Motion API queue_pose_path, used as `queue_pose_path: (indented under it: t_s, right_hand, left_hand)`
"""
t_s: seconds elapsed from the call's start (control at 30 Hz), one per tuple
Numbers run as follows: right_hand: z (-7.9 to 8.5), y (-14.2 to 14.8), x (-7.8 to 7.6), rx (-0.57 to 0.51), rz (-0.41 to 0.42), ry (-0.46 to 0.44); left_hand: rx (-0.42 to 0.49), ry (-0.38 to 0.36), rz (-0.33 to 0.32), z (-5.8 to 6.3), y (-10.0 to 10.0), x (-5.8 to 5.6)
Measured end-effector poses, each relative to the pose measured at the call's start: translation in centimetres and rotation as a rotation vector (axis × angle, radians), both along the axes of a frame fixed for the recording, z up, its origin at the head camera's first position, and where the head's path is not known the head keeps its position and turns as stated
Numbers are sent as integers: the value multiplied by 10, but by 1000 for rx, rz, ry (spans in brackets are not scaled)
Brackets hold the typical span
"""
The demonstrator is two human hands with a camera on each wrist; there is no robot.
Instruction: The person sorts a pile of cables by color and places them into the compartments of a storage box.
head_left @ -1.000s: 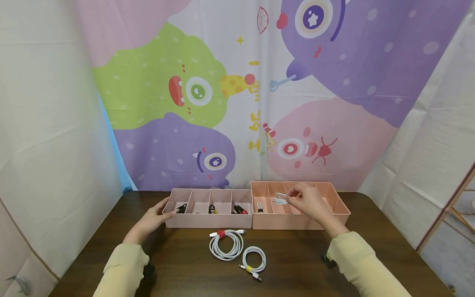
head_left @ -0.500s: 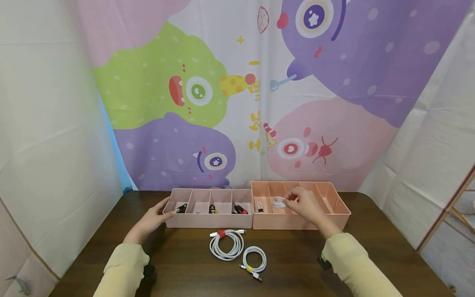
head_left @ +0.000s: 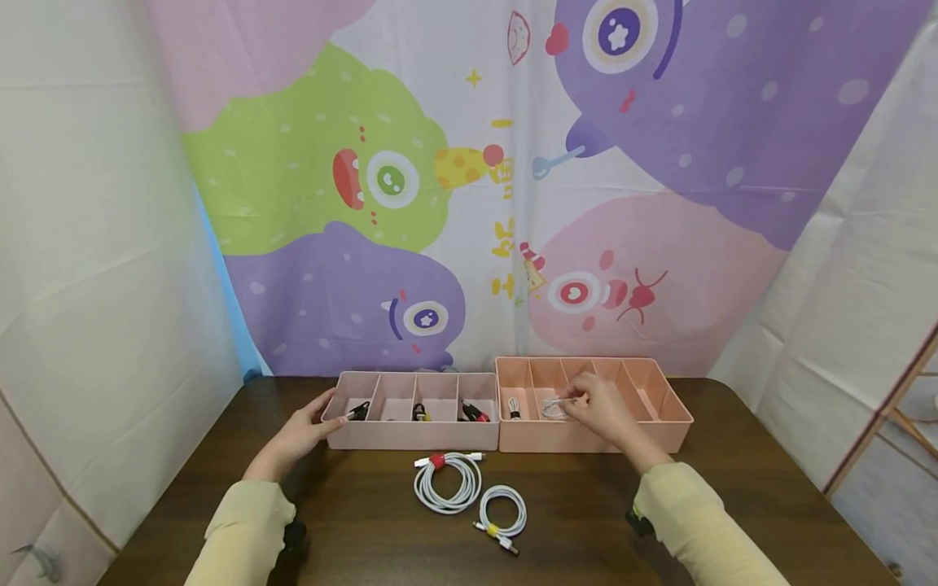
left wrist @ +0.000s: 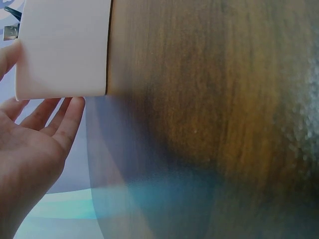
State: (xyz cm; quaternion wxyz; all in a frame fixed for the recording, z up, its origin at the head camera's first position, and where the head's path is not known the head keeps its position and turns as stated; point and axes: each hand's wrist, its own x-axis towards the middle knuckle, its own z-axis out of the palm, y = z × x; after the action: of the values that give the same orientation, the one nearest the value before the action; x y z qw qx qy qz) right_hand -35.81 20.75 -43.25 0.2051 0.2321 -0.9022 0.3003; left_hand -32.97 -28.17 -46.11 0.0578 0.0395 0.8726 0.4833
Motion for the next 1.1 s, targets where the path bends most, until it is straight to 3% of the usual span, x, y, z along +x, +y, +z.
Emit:
queue_pose_path:
  t_s: [0.6,1.1]
  right_hand:
    - [-15,5,-7,11,69,-21]
    - [-15,6,-4,-32,73,-58]
  left_hand:
    - [6,-4,3,-2,-1,0]
    - [10,0,-1,0,0,0]
